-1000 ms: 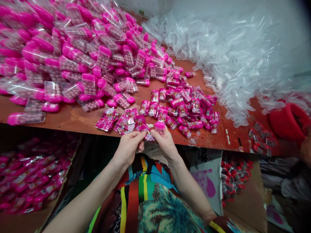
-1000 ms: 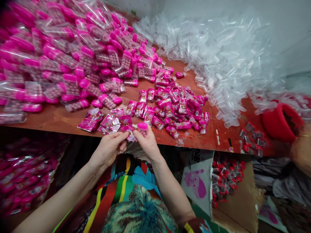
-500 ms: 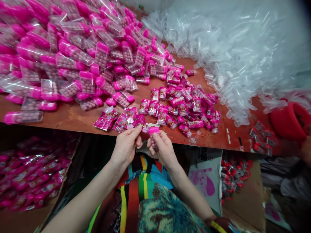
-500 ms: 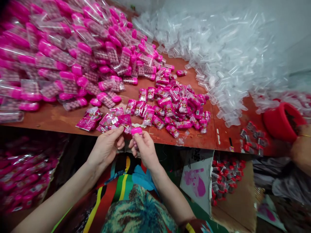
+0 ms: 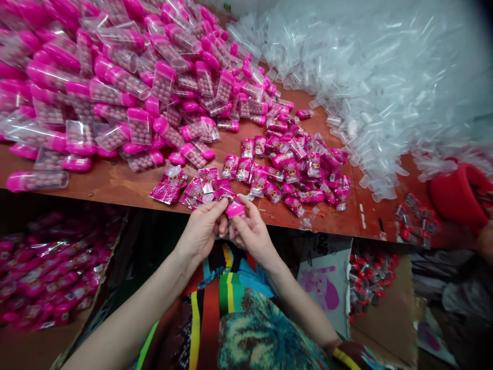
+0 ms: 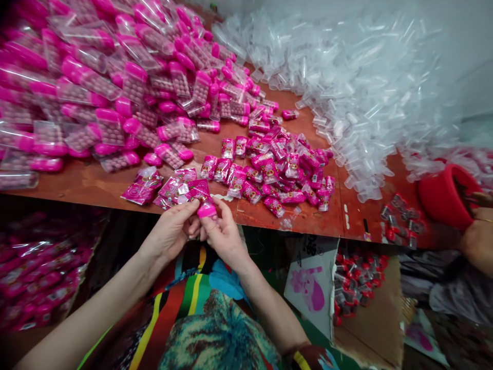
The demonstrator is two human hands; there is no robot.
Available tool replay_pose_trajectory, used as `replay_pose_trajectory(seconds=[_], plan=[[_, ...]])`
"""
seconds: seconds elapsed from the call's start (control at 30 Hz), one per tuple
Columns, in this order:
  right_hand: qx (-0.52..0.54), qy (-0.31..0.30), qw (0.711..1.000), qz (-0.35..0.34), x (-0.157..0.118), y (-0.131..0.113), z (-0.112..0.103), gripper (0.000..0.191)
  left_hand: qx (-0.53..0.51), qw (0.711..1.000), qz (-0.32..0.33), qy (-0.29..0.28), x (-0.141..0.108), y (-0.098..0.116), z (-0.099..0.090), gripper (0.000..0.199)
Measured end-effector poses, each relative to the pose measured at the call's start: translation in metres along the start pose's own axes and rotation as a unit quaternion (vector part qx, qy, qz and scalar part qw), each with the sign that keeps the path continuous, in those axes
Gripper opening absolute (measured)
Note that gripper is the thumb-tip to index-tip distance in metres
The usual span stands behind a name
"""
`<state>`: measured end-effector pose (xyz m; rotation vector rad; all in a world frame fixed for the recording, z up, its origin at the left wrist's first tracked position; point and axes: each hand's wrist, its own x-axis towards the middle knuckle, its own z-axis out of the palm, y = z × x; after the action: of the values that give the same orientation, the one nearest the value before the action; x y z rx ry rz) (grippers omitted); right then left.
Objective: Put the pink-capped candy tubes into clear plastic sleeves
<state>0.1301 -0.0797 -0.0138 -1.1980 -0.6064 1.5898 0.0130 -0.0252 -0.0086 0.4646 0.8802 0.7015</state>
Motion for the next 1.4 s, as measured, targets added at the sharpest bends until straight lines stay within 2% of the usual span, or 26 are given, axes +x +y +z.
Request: replay_pose_trajectory(seconds=[0.1,0.23,0.4,0.5,0.87,1.0,1.1,1.2,1.27,1.4], plan=[[-0.079,0.048,0.994,-0.058,0.0,0.008,0.0,0.059,-0.005,1.0,0.005,-0.006,-0.001,0.001,0.001,0.037],[-0.128,0.074,0.986,-0.081,-0.002,0.006,-0.002,0.049,0.018,0.999,0.014,0.042,-0.003,0.005,0.001,0.038],[-0.036,0.015,0.999,-0.015,-0.003,-0.004,-0.006,0.053,0.055,0.996,0.032,0.067,-0.004,0.007,-0.001,0.039],[0.0,0.012,1.0,0.011,-0.003,-0.004,-0.004,0.057,0.054,0.995,0.03,0.073,-0.004,0.005,-0.002,0.04],[-0.085,0.027,0.995,-0.045,-0.005,0.005,-0.004,0.05,0.065,0.995,0.031,0.07,-0.003,-0.001,-0.004,0.036],[-0.061,0.021,0.998,-0.019,-0.003,0.005,-0.003,0.046,0.053,0.994,0.047,0.084,-0.002,0.0,-0.001,0.036],[-0.052,0.051,0.997,-0.036,-0.001,0.007,-0.004,0.048,0.035,0.994,0.033,0.099,-0.002,0.001,0.001,0.037],[-0.117,0.103,0.982,-0.106,-0.002,0.008,-0.012,0.046,0.015,0.991,0.028,0.126,-0.001,0.002,-0.001,0.037],[-0.196,0.113,0.963,-0.145,-0.005,0.007,-0.018,0.04,0.005,0.991,0.032,0.132,0.0,0.003,-0.003,0.036],[-0.359,0.025,0.917,-0.169,-0.015,0.002,-0.025,0.046,0.004,0.993,0.018,0.112,0.0,0.003,-0.003,0.034]])
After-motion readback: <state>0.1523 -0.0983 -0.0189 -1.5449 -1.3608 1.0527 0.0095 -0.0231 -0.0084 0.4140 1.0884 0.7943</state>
